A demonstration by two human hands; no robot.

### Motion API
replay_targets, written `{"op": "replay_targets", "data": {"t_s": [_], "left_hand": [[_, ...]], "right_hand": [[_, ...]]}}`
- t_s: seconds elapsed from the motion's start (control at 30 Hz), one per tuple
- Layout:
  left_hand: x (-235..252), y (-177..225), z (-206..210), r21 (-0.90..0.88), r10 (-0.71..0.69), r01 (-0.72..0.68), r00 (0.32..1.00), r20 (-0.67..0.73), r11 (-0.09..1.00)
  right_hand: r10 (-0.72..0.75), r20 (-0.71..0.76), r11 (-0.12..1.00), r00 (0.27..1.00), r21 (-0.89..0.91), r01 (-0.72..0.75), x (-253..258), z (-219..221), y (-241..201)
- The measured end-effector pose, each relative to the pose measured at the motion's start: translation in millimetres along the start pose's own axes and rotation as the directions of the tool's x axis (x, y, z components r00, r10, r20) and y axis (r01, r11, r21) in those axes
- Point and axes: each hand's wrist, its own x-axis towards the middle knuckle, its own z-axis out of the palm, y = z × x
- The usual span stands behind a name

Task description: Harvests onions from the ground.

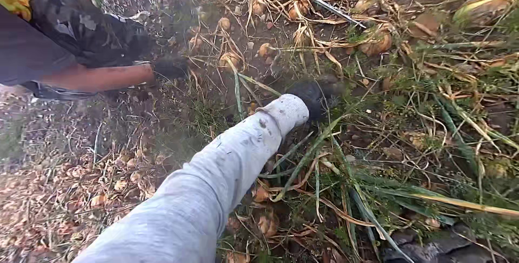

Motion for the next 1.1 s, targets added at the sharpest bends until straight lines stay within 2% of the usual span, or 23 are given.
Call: {"op": "replay_targets", "data": {"t_s": [0.07,0.13,0.17,0.23,0.27,0.33,0.4,0.43,0.5,0.57,0.63,0.67,0.7,0.77,0.8,0.83,0.9,0.97,1.0,1.03,1.07,1.1], "left_hand": [[25.3,14.9,27.6,0.015,-0.168,0.167,0.984,0.060,0.986],[27.6,17.5,50.5,-0.063,-0.275,0.277,0.961,0.033,0.959],[33.8,11.1,59.5,-0.121,-0.286,0.281,0.958,-0.025,0.952],[38.6,6.7,50.4,-0.115,-0.269,0.270,0.963,0.023,0.956],[39.9,2.6,52.4,-0.119,-0.265,0.262,0.964,-0.009,0.958],[26.0,0.8,61.4,-0.061,-0.278,0.275,0.958,-0.066,0.960],[6.9,29.1,32.9,0.122,-0.425,0.408,0.885,0.191,0.905],[3.9,33.3,26.7,0.149,-0.462,0.439,0.856,0.231,0.886],[-6.5,30.4,17.2,0.140,-0.469,0.447,0.842,0.267,0.883],[-16.3,24.6,11.7,0.103,-0.459,0.449,0.844,0.279,0.888],[-17.5,20.6,19.1,0.094,-0.464,0.456,0.843,0.272,0.885],[-11.9,14.6,31.5,0.084,-0.471,0.465,0.852,0.228,0.881],[-6.3,12.7,39.3,0.053,-0.477,0.476,0.861,0.173,0.878],[5.0,17.8,37.0,-0.041,-0.509,0.513,0.857,0.083,0.857],[10.1,21.5,24.7,-0.060,-0.525,0.527,0.850,0.054,0.848],[15.3,21.5,8.5,-0.079,-0.527,0.525,0.849,-0.020,0.848],[17.5,15.5,-33.3,-0.019,-0.478,0.483,0.858,-0.188,0.875],[-15.6,-8.3,-69.4,-0.044,-0.360,0.364,0.881,-0.308,0.930],[-47.1,-18.1,-77.7,-0.157,-0.301,0.262,0.888,-0.348,0.952],[-86.5,-24.0,-80.5,-0.319,-0.303,0.205,0.904,-0.300,0.925],[-129.9,-19.0,-83.3,-0.413,-0.333,0.249,0.932,-0.144,0.876],[-164.7,-6.7,-82.7,-0.388,-0.339,0.330,0.940,0.048,0.860]], "right_hand": [[0.018,-0.009,0.999,1.000,-0.039,-0.018,4.7,4.9,0.6],[0.012,0.098,0.984,0.995,-0.176,0.006,5.5,11.0,5.5],[0.025,0.169,0.973,0.985,-0.229,0.015,6.2,2.1,1.4],[0.032,0.199,0.992,0.979,-0.125,-0.007,4.1,-15.9,-5.4],[0.021,0.113,0.997,0.993,-0.071,-0.013,3.2,-13.8,-5.8],[0.017,0.052,0.999,0.998,-0.038,-0.015,2.0,-10.3,-7.3],[0.048,0.234,0.998,0.971,-0.056,-0.036,2.3,-13.0,-11.9],[0.043,0.298,0.998,0.954,-0.052,-0.029,3.0,-11.5,-12.5],[0.011,0.413,0.999,0.911,-0.045,0.009,4.3,-16.5,-12.2],[-0.006,0.424,0.998,0.905,-0.057,0.033,5.2,-26.2,-15.0],[-0.008,0.300,0.998,0.954,-0.052,0.025,5.6,-25.9,-15.5],[-0.003,0.171,0.999,0.985,-0.038,0.010,4.0,-13.0,-13.0],[0.019,0.172,1.000,0.985,-0.006,-0.018,3.0,-14.1,-13.0],[0.037,0.409,0.994,0.912,-0.112,0.010,2.5,-33.9,-16.1],[0.045,0.468,0.989,0.883,-0.143,0.026,3.3,-35.8,-16.8],[0.060,0.451,0.989,0.891,-0.147,0.008,6.2,-23.1,-13.4],[0.040,0.312,0.995,0.949,-0.102,-0.009,8.2,10.4,-2.1],[0.067,0.240,0.998,0.968,-0.035,-0.060,5.7,-0.2,-7.3],[0.078,0.200,0.997,0.977,-0.007,-0.078,5.6,-8.6,-9.4],[0.067,0.147,0.998,0.987,-0.001,-0.067,6.0,-6.1,-8.1],[0.038,0.100,0.999,0.994,-0.030,-0.035,6.5,4.0,-4.9],[0.019,0.063,0.998,0.998,-0.067,-0.015,7.1,12.7,-2.2]]}}
